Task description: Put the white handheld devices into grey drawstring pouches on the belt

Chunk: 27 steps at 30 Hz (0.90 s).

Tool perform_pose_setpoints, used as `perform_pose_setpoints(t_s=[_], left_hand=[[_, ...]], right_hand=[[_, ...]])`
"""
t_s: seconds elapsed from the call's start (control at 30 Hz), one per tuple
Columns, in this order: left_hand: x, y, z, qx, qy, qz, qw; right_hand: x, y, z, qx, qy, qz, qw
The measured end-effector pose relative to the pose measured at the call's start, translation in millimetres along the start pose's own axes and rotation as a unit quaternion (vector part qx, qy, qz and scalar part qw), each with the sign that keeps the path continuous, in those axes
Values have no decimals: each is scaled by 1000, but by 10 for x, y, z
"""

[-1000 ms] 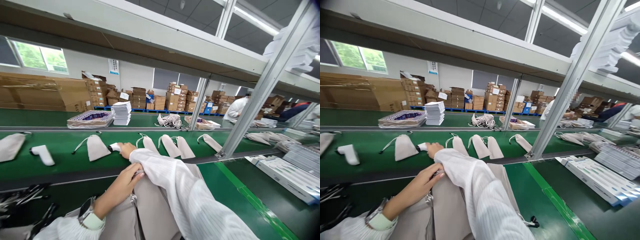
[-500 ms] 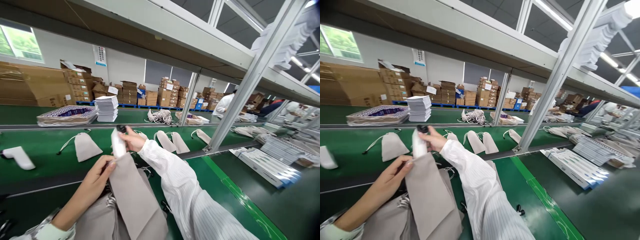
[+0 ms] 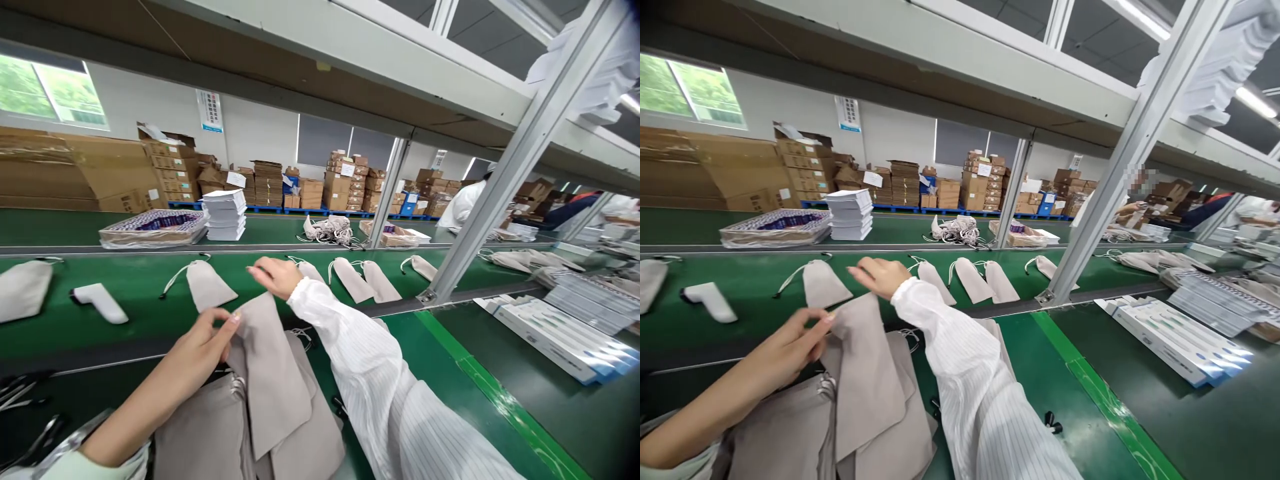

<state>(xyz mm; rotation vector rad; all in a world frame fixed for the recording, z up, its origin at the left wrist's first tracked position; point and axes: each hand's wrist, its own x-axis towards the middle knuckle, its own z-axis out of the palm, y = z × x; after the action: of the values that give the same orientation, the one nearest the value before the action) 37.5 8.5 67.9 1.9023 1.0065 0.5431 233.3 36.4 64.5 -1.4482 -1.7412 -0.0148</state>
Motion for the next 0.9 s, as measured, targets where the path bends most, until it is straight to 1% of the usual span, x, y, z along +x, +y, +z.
perform_pose_setpoints(t_s=[0.03, 0.07, 0.1, 0.13, 0.17, 0.2, 0.23, 0.27, 0.3, 0.33, 0.37, 0.4, 0.43, 0.47, 0.5, 0.53, 0.57, 0.6, 0.63, 0.67, 0.7, 0.73, 0.77, 0.8, 0.87, 0.9], left_hand=[[-57, 59, 0, -31, -46, -33, 998], [-112, 117, -2, -69, -81, -50, 993], [-159, 169, -4, -101, -102, -52, 988], [-195, 212, -9, -127, -104, -46, 985], [-217, 241, -16, -145, -87, -33, 985], [-227, 257, -26, -155, -59, -16, 986], [-224, 261, -37, -160, -24, 6, 987], [-212, 255, -48, -159, 11, 34, 987], [-194, 245, -59, -154, 40, 64, 985], [-171, 232, -69, -143, 56, 90, 984], [-145, 219, -78, -127, 58, 111, 984], [-115, 205, -88, -103, 57, 127, 985], [-81, 190, -100, -77, 63, 141, 985], [-41, 168, -114, -52, 79, 151, 984], [4, 137, -130, -30, 104, 154, 982], [54, 91, -146, -10, 130, 150, 980], [107, 30, -160, 9, 146, 138, 980], [157, -44, -168, 35, 146, 114, 982], [200, -126, -167, 66, 122, 86, 987], [235, -211, -157, 101, 69, 52, 991], [258, -292, -135, 124, 22, 17, 992], [270, -364, -106, 133, -18, -2, 991], [274, -423, -72, 136, -48, -20, 989], [273, -469, -37, 132, -67, -34, 988], [274, -526, 18, 109, -91, -58, 988], [283, -542, 34, 93, -95, -63, 989]], right_hand=[[4, 123, -21, -6, 16, 30, 999], [14, 236, -47, -7, 29, 63, 998], [29, 327, -76, -7, 44, 91, 995], [48, 384, -104, 2, 48, 113, 992], [66, 399, -127, 27, 24, 125, 991], [79, 371, -140, 73, -33, 127, 989], [83, 301, -140, 137, -123, 126, 975], [76, 198, -127, 208, -236, 117, 942], [58, 74, -102, 275, -354, 97, 889], [32, -56, -69, 328, -459, 67, 823], [4, -176, -35, 358, -536, 35, 764], [-18, -271, -7, 376, -578, 13, 725], [-29, -330, 9, 390, -584, 2, 712], [-24, -345, 8, 408, -553, 0, 726], [-2, -316, -8, 427, -489, 9, 760], [37, -247, -40, 440, -394, 30, 807], [86, -147, -82, 436, -274, 59, 855], [139, -26, -131, 401, -155, 93, 898], [186, 104, -180, 340, -54, 127, 930], [221, 235, -225, 268, 24, 161, 950], [236, 359, -262, 180, 65, 188, 963], [231, 470, -286, 90, 72, 209, 971], [207, 566, -296, 12, 53, 224, 973], [170, 642, -291, -48, 24, 235, 971], [87, 721, -244, -134, -16, 250, 959], [56, 721, -207, -159, -22, 250, 955]])
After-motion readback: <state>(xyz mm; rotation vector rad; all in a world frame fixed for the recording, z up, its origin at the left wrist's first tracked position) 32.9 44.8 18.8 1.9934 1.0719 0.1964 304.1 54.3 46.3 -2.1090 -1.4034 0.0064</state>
